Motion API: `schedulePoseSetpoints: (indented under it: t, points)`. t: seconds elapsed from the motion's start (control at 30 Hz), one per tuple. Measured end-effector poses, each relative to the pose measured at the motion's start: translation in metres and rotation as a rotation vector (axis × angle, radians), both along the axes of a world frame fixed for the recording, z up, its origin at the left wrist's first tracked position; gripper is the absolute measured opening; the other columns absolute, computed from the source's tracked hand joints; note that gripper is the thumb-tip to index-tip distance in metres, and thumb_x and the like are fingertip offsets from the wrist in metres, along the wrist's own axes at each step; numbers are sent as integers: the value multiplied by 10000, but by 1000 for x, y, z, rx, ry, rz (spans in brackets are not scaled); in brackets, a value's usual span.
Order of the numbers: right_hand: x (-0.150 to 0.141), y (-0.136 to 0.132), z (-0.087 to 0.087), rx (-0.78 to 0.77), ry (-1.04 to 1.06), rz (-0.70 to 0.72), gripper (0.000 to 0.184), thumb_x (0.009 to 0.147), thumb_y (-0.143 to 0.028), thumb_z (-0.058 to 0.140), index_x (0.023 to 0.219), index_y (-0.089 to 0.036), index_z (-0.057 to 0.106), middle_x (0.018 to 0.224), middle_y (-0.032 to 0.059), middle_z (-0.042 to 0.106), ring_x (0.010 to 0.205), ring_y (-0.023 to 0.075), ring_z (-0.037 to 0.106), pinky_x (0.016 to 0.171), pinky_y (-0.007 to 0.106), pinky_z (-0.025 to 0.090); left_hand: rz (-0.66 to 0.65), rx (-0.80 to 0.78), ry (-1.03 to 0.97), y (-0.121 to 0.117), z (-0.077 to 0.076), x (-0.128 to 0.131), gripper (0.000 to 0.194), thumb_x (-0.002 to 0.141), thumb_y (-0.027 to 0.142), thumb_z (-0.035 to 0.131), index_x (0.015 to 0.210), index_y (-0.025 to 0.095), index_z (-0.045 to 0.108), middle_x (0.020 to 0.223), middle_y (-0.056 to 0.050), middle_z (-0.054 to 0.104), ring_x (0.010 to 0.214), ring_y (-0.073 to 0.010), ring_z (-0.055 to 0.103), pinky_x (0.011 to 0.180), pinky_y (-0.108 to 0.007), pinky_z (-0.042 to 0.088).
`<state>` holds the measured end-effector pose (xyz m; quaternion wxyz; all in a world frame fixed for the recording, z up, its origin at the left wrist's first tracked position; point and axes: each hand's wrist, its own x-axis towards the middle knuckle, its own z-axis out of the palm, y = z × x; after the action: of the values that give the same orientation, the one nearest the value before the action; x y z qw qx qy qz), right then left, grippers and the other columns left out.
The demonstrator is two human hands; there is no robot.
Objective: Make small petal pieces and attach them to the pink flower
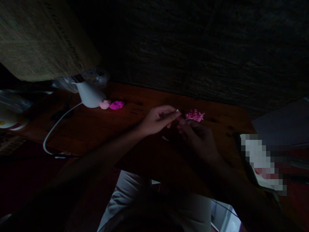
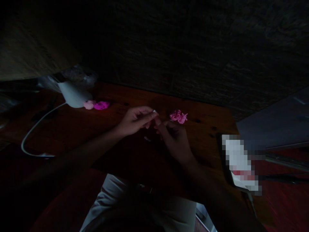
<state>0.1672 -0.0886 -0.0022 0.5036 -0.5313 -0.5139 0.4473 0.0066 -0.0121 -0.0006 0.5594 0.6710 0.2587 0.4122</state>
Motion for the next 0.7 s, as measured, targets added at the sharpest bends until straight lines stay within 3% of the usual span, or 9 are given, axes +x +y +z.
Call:
schedulePoseSetpoints:
  t: [0.2,0.33,0.47,0.7]
  points:
    - [0,-3,0,70,-90,26,375,909,-519,665,704,-204,669,639,-13,598,575,112,514,551,256,383,-20,-48,-30,1,-1,0,338,916,472,632,856,140,642,731,-9,674,503,-44,496,475,-193,359]
    - [-1,-3,3,62,-75,15,376,895,-529,677,710,-201,668,635,-14,598,548,109,492,531,262,374,-20,16,9,1,-2,-1,351,920,476,627,858,132,652,673,-1,645,497,-46,460,484,-189,355]
    - [-2,-2,3,60,-58,-45,362,894,-524,680,714,-210,662,578,-27,545,526,115,471,518,271,366,-19,73,64,0,-1,-2,346,913,470,636,858,130,678,741,-32,686,550,-61,499,527,-194,397]
    - [1,1,3,60,54,-48,225,850,-453,749,911,-242,707,776,-8,668,579,118,524,533,269,426,-89,106,93,-3,0,-4,264,938,392,612,872,143,675,802,-49,703,669,-94,601,602,-203,453]
